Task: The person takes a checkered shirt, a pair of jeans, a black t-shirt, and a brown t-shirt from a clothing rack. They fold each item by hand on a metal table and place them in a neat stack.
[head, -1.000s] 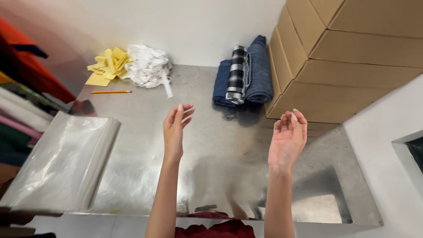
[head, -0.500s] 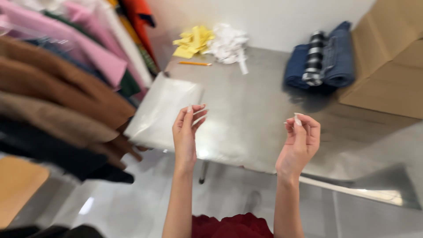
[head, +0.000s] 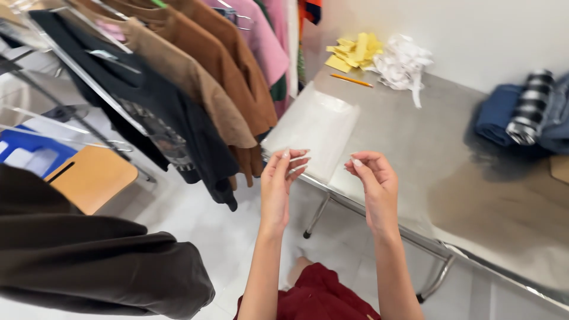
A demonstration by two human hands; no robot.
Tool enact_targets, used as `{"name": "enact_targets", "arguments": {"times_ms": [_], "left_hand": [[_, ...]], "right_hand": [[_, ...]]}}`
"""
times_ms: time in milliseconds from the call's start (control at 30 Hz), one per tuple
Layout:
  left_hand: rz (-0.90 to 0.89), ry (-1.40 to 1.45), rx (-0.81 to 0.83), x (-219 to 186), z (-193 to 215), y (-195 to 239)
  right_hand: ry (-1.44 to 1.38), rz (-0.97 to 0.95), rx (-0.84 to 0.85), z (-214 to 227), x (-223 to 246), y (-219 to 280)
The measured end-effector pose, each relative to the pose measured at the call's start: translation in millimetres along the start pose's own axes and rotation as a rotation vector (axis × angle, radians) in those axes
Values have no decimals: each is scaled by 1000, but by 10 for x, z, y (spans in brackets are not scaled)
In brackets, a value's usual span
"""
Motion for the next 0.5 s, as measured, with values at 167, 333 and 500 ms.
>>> {"name": "enact_targets", "arguments": {"times_ms": [167, 333, 500], "left_hand": [[-46, -34, -84, -280, 406, -68], [-226, -177, -289, -647, 845, -305], [-723, -815, -651, -1317, 989, -453]], "right_hand": [[-6, 31, 56, -453, -100, -125], [26, 132, 9, -760, -151, -365], [133, 333, -53, -1044, -21, -582]]}}
Point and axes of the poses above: each hand's wrist, its own y-axis away from the middle knuckle, its own z-axis out of the back of the hand, x = y × z, the point moved 8 cm from there along -y, towards the middle knuckle, and after that the axes turned 9 degrees about z, right-handed, at the moved point
